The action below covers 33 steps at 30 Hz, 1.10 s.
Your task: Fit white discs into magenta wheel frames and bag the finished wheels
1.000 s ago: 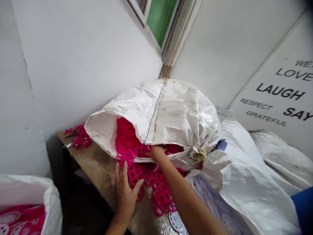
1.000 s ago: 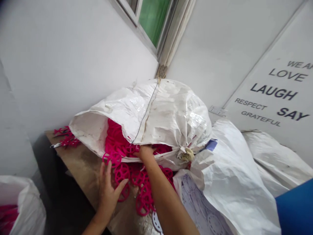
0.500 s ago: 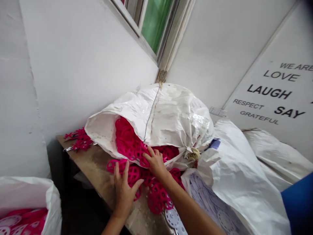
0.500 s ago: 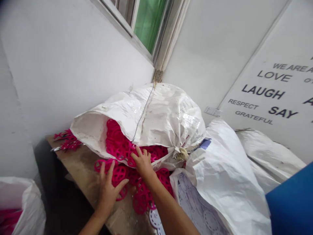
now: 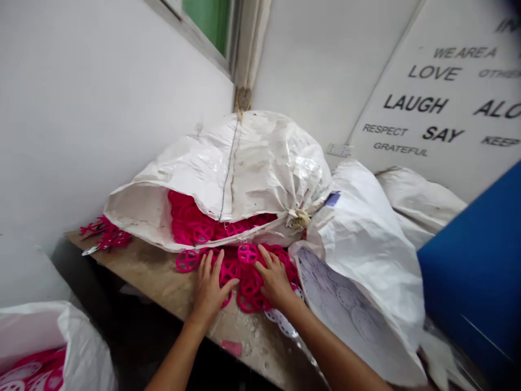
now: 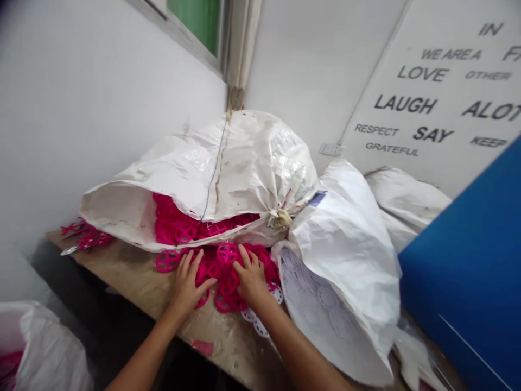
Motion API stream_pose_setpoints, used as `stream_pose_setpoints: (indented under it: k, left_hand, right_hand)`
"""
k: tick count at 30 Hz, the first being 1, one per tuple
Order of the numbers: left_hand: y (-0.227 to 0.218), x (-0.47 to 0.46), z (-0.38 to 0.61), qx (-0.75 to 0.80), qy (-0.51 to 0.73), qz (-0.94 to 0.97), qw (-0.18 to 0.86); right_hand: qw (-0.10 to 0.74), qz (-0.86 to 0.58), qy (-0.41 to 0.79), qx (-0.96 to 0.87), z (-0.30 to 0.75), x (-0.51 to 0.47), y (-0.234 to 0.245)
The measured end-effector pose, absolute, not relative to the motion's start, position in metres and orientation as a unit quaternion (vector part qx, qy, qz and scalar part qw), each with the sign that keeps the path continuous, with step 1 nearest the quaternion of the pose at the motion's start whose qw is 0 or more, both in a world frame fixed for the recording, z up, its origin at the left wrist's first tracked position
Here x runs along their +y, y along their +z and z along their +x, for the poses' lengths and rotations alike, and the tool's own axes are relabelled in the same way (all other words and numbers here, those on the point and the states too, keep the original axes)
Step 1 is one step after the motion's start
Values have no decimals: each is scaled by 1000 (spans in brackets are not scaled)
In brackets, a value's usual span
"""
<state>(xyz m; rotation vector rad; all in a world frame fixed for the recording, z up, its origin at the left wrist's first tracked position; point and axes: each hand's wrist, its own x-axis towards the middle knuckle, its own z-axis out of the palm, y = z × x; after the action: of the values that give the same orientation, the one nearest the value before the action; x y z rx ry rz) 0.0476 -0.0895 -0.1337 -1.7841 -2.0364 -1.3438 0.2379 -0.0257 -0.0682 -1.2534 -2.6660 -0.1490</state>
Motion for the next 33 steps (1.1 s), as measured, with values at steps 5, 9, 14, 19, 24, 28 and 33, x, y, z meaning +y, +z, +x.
stream_pose_setpoints:
  k: [5,9,14,19,24,28,33]
  left_hand:
    - [-131,-90,46,-661,-447,-596,91]
    - [-119,-100,52,-645,-474,-588,115]
    - [-106,-120,49,-687,-482,-513,179]
    - [-115,-118,15,-780,-438,-434,110]
    - [-133,-103,29,-745,-424,-514,-14]
    - [-133,-110,65,-689,-500,-523,-35]
    - [-123,-129,83,-675,-538,-506,9]
  right_hand:
    - [67,-427,8,-902,244,-35,-45]
    - [109,-375,27,-920,266,-41,-40]
    - [275,-378,39,-883,301,-59,-54]
    - [357,-402,43,-842,318,-123,-93]
    - [355,-432,68,-826,341,-166,-116]
    - [349,-528,35,-773,387,-137,-103]
    - [199,-700,10,-686,431,-70,-65]
